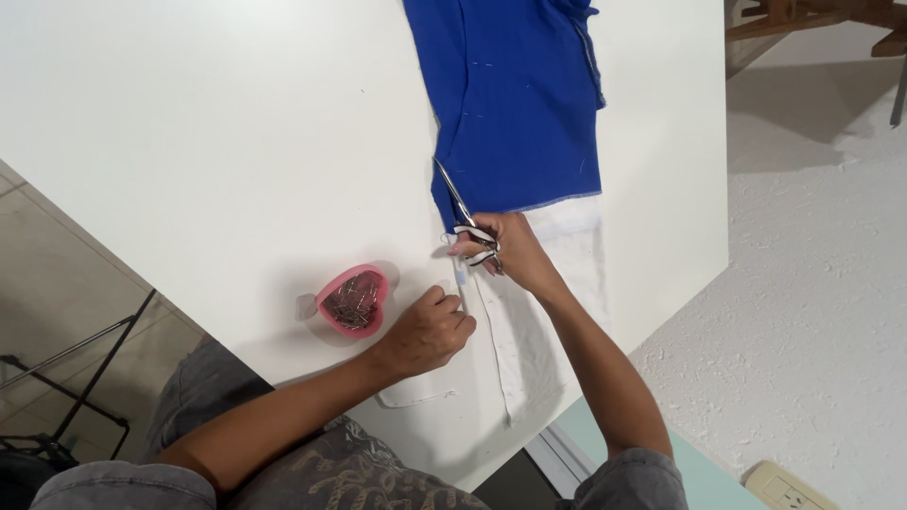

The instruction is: Cutting fabric pieces with scissors on a cutting table following a pinned pattern

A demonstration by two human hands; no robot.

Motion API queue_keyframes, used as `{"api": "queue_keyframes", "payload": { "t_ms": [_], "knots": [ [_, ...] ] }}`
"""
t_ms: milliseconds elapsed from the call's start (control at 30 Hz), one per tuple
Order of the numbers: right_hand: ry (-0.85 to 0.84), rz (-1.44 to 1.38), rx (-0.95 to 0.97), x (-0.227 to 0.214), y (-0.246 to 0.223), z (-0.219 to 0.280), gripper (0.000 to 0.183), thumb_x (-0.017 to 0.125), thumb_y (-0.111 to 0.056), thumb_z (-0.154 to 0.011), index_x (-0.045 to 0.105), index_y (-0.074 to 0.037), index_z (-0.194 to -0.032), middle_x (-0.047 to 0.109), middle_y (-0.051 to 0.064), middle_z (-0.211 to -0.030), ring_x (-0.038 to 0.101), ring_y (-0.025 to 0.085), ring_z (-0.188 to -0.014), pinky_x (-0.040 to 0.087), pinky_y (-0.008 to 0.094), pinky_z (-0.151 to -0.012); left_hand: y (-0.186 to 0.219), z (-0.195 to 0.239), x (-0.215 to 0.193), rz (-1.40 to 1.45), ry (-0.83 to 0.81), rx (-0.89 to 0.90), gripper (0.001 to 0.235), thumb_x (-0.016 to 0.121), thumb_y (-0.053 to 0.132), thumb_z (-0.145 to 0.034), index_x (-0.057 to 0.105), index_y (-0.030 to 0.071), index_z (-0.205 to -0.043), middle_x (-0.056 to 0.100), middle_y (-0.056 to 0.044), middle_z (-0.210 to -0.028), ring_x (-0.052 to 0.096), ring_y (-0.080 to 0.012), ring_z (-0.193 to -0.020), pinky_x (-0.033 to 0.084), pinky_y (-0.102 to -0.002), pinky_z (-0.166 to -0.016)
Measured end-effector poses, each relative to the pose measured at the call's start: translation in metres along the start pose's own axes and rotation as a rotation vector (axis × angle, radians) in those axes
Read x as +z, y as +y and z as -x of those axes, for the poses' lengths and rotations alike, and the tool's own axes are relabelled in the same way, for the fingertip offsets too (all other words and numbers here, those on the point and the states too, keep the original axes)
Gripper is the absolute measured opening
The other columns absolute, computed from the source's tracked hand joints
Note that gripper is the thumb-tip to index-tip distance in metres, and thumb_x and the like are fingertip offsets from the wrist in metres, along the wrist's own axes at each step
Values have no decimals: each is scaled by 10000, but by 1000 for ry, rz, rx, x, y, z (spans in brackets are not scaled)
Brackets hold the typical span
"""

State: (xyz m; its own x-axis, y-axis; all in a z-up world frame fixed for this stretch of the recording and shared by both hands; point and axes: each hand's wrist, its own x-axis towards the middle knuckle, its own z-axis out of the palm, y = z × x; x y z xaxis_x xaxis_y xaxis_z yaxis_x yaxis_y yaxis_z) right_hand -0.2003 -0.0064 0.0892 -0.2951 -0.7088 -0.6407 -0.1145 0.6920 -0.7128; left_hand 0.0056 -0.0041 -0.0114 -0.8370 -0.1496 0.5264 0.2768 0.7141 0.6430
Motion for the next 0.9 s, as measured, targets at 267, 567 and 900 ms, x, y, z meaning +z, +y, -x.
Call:
{"api": "queue_keyframes", "payload": {
  "t_ms": [267, 567, 900],
  "knots": [
    [39, 6, -26, 6, -1, -4, 283, 943, -140, -834, 703, 8, -801, 553, 89, -419, 484, 113, -288, 339, 197, -315, 0, -4, -3, -2, 11, 27, 157, 778, 91, -896, 673, 110, -780, 546, -41, -548, 578, -231, -661, 462, -372, -688],
    [122, -62, -86, 0, 5, 25, 237, 892, -154, -900, 692, -34, -859, 581, 89, -464, 540, 132, -347, 416, 224, -366, 28, 14, -5, 39, 73, 126, 170, 701, 150, -972, 641, 127, -814, 536, -63, -634, 554, -269, -680, 466, -427, -695],
    [1040, -249, -84, 72, 162, 239, 253, 739, -252, -1067, 680, -32, -958, 693, 137, -746, 719, 210, -569, 566, 319, -534, 74, 21, -29, -183, -196, 346, 160, 667, -94, -934, 608, 53, -913, 492, -101, -876, 538, -329, -863, 504, -488, -788]
  ]
}}
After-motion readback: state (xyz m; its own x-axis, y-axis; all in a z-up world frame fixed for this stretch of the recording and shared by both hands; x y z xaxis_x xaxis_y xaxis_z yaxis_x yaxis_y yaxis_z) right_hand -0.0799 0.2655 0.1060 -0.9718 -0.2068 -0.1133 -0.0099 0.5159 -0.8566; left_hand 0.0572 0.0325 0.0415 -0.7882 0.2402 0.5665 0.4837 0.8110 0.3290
